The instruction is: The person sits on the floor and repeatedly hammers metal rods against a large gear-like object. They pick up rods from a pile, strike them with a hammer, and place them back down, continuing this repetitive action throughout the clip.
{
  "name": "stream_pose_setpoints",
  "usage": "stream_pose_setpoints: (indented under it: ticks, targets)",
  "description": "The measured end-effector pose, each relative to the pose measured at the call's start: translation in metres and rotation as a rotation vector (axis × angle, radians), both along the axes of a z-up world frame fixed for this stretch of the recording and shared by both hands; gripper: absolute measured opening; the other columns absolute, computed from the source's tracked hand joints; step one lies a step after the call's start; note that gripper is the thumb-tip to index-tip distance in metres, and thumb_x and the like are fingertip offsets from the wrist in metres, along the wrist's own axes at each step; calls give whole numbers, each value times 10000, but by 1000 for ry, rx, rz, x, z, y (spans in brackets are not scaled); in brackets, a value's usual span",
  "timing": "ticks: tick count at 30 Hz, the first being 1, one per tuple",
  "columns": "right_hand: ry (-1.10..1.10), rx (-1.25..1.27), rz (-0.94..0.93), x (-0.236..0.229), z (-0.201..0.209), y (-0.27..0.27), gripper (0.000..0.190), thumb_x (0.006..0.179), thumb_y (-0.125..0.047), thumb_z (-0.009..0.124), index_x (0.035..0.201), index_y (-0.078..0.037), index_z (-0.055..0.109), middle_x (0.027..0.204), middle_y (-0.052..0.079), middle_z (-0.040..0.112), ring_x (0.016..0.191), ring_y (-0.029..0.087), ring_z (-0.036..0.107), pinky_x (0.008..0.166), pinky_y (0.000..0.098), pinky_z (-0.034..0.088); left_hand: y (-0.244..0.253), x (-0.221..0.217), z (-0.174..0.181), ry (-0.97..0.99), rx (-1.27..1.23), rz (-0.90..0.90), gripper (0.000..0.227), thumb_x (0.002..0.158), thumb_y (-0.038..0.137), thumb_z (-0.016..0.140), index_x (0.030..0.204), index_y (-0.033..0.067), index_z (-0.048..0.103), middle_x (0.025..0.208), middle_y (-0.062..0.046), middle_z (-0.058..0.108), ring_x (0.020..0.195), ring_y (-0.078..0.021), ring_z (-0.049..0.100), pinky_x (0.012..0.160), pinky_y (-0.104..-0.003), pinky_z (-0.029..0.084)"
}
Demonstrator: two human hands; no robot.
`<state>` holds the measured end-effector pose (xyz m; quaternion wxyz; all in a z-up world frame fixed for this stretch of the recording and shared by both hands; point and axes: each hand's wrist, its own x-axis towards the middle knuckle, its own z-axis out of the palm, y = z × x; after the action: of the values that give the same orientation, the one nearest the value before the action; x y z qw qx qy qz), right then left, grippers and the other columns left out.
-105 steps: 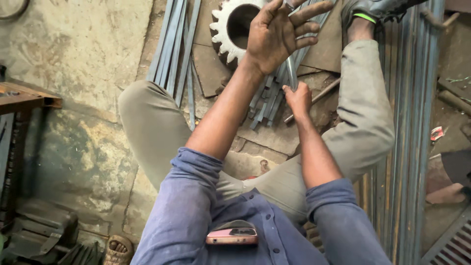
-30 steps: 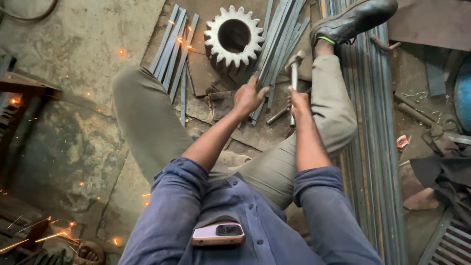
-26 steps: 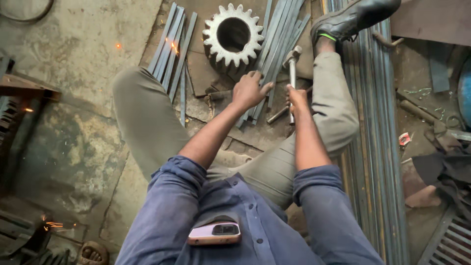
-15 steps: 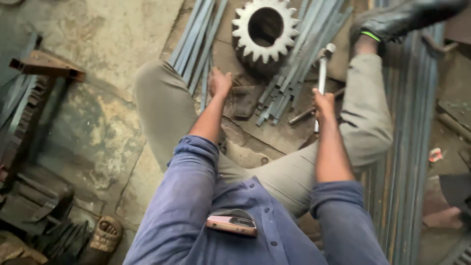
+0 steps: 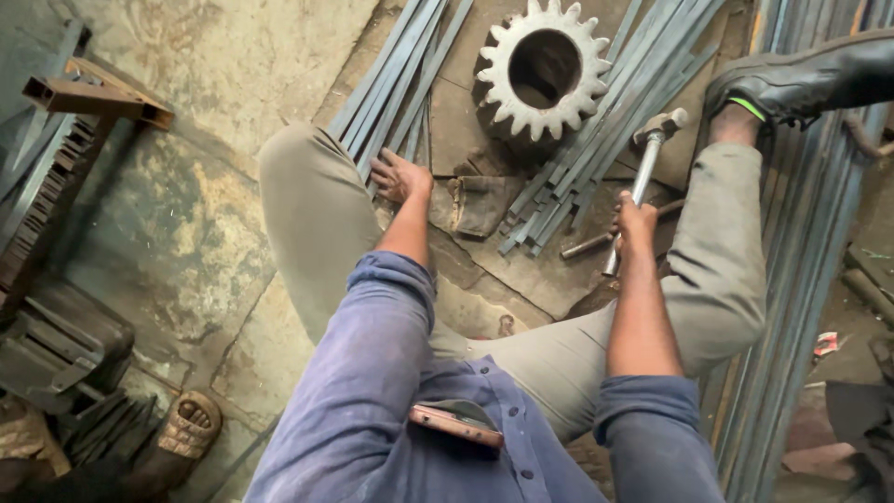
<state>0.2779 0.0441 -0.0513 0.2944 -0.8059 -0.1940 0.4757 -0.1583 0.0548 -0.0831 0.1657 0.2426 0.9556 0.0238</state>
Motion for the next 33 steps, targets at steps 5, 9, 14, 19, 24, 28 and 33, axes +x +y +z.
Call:
stream_pose_setpoints:
  ticks: [5,9,14,19,24,28,33]
  targets:
    - [7,1,-18,-1,-1,1,337,974,-338,707,837,-45,613,583,40,524,421,165,483,382,349,380,7,-6,-12,-65,-53,-16,938,704,296,819,1529,286,372,1613,-190,222,1444,-427,253,1020,-604,339]
    - [62,-27,-50,-1,1,1,352,976,-355,695,830,-52,592,578,50,515,410,176,468,374,358,365,14,-7,-3,-53,-144,-17,614,772,323,812,1329,213,578,1570,-148,349,1456,-356,326,1099,-558,366]
    - [54,-45,-48,-4,3,2,357,981,-368,689,847,-53,591,585,49,514,414,178,468,383,360,375,8,-8,-22,71,-85,-159,181,1007,230,606,1161,202,696,1414,-115,519,1291,-330,502,973,-541,440]
    - [67,0,-28,-8,13,6,346,969,-364,690,858,-49,597,588,50,513,421,180,485,391,368,407,0,-3,-22,106,-79,-352,263,961,222,557,1191,169,674,1253,-74,634,1208,-296,593,967,-519,460]
    - [118,-53,-76,-10,15,6,362,968,-388,681,842,-64,583,587,35,499,423,171,470,396,365,412,-4,9,-16,-143,86,-173,331,955,313,520,1153,95,673,1173,-182,698,1111,-406,656,918,-557,500]
    - [153,-48,-99,-11,19,8,386,967,-411,689,828,-64,592,583,33,494,422,171,466,400,361,412,22,17,7,-297,285,-19,376,919,386,516,1082,107,708,1102,-193,714,1060,-429,667,918,-538,506]
    - [200,-12,-167,-10,22,10,410,975,-434,693,825,-63,604,583,30,502,412,168,468,396,352,407,39,40,54,-499,700,-242,312,924,311,618,1085,51,679,983,-172,724,939,-368,698,823,-472,535]
